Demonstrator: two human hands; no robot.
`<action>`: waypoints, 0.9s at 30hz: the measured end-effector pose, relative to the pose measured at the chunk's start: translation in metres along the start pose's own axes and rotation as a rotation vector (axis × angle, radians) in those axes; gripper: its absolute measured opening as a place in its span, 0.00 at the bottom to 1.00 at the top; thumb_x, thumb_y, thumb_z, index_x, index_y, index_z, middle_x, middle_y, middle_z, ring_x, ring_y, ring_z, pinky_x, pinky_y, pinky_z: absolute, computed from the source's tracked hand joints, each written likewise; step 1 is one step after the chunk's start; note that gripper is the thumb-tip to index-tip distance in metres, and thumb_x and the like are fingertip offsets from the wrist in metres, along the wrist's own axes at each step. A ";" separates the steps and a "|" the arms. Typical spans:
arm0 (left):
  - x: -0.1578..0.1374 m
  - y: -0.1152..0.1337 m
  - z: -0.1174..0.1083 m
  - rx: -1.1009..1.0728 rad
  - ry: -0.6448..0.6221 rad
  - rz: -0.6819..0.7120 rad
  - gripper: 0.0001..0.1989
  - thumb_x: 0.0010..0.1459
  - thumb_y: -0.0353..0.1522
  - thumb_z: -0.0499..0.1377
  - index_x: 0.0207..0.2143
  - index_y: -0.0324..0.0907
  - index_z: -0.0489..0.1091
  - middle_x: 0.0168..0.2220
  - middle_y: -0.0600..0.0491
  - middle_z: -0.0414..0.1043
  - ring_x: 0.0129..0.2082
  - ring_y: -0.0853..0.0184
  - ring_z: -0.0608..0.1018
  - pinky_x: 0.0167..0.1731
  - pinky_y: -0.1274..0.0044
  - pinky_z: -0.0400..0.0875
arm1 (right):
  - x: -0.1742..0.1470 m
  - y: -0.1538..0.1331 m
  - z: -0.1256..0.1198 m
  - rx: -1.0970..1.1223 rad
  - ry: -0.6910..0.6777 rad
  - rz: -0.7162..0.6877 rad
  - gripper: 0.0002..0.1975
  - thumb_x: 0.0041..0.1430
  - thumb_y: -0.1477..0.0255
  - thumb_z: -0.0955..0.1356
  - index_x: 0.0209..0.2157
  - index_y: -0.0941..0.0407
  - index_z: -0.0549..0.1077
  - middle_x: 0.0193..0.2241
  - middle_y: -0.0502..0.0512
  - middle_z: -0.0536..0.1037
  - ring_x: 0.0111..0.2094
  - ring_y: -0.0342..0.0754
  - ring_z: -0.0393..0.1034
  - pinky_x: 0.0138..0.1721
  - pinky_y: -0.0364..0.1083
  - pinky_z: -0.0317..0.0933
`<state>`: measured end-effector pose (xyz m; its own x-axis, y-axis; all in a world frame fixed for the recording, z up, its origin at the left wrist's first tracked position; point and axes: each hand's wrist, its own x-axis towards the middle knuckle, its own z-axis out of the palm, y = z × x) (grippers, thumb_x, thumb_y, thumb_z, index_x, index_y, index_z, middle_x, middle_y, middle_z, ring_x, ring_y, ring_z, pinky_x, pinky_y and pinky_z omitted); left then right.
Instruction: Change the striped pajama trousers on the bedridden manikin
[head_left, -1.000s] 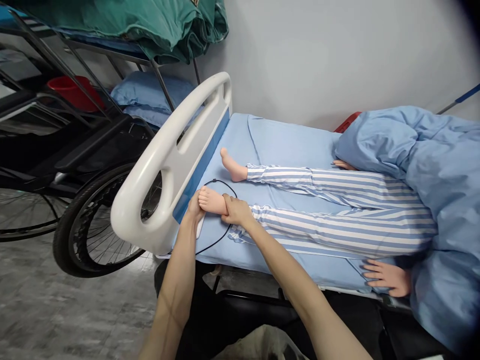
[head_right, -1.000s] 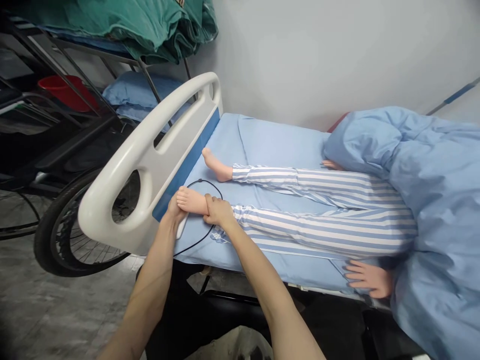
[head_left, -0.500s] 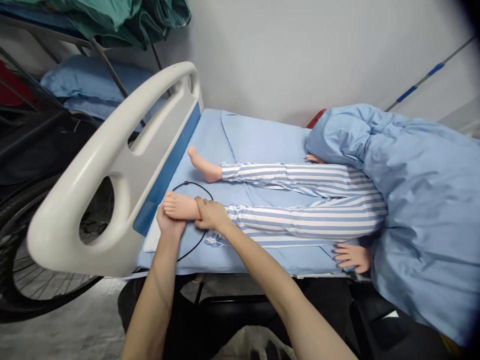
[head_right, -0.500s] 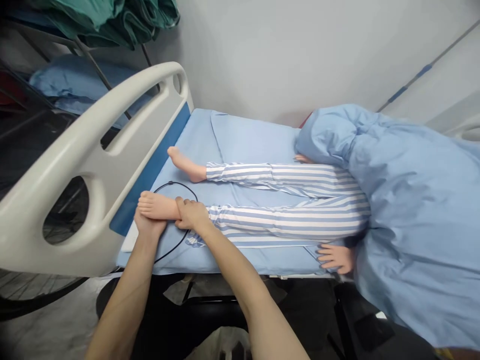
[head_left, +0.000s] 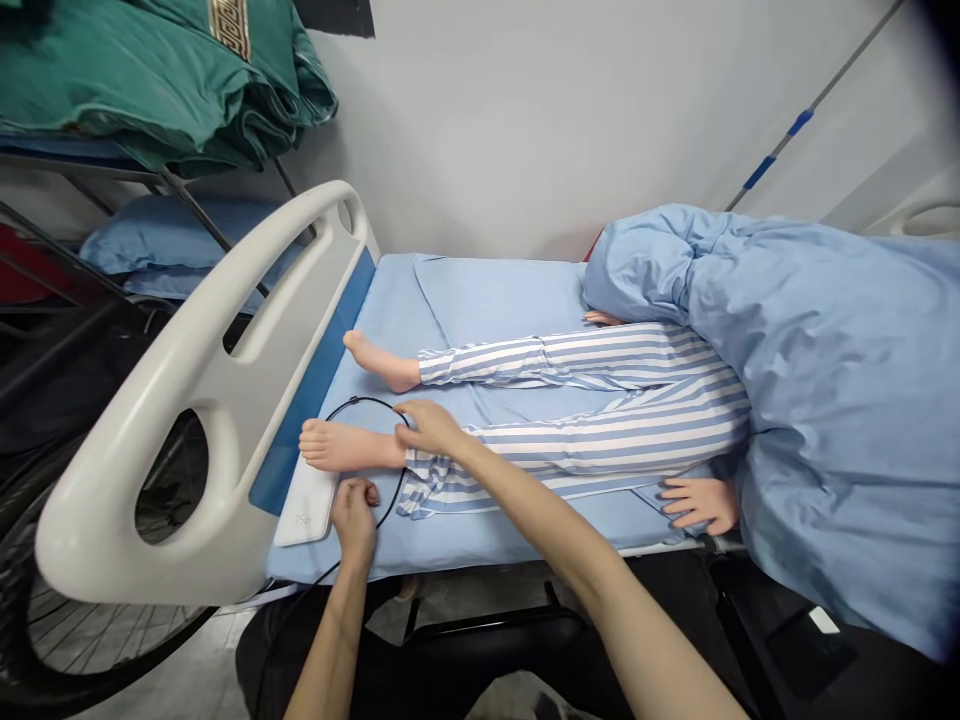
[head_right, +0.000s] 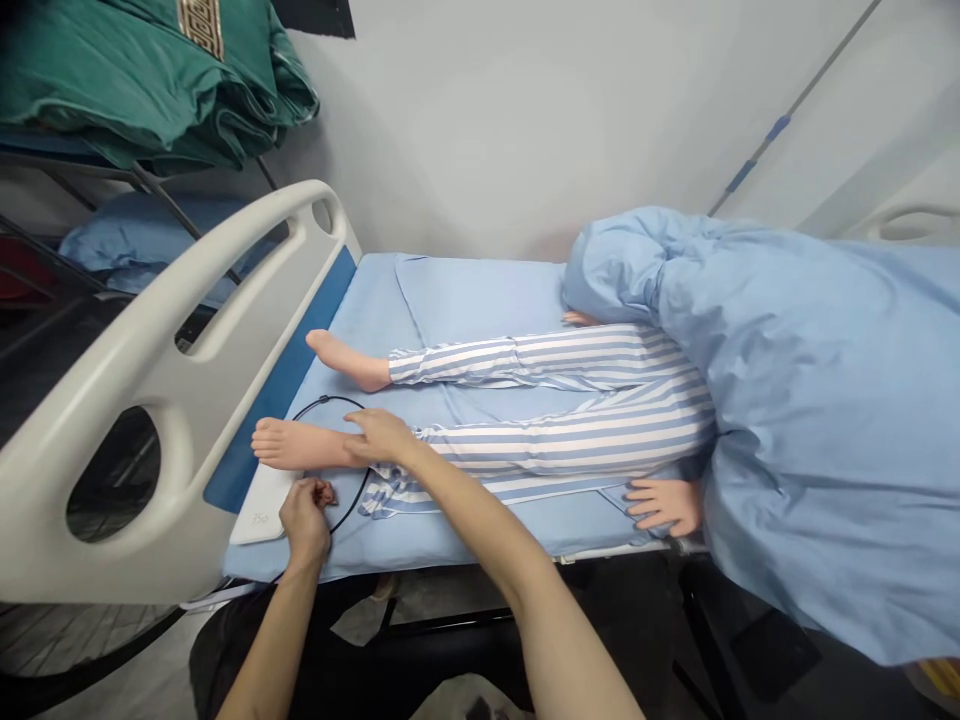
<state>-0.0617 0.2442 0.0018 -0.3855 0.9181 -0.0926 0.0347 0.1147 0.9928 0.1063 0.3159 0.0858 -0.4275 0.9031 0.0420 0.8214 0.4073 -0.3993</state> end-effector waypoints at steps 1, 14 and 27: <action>-0.003 -0.003 0.001 0.109 -0.040 0.048 0.09 0.53 0.38 0.52 0.24 0.44 0.60 0.21 0.57 0.61 0.23 0.69 0.65 0.28 0.76 0.62 | 0.002 0.013 -0.006 0.016 0.040 0.030 0.21 0.66 0.66 0.62 0.58 0.57 0.67 0.56 0.56 0.73 0.56 0.46 0.66 0.56 0.43 0.57; -0.008 -0.011 -0.001 0.546 -0.255 0.153 0.11 0.55 0.40 0.53 0.23 0.46 0.66 0.21 0.55 0.66 0.25 0.63 0.70 0.31 0.72 0.62 | 0.064 0.116 -0.027 -0.176 0.190 0.378 0.17 0.70 0.67 0.58 0.48 0.54 0.75 0.49 0.61 0.75 0.52 0.55 0.62 0.52 0.52 0.53; -0.008 -0.011 0.000 0.544 -0.245 0.180 0.11 0.54 0.40 0.53 0.22 0.48 0.65 0.20 0.55 0.62 0.24 0.62 0.67 0.30 0.70 0.62 | 0.121 0.070 0.011 -0.082 0.261 0.365 0.15 0.71 0.71 0.56 0.46 0.54 0.73 0.48 0.58 0.76 0.50 0.51 0.66 0.50 0.51 0.54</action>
<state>-0.0590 0.2351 -0.0088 -0.1091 0.9940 -0.0064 0.5690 0.0677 0.8195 0.1078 0.4523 0.0534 -0.0036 0.9894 0.1455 0.9321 0.0561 -0.3578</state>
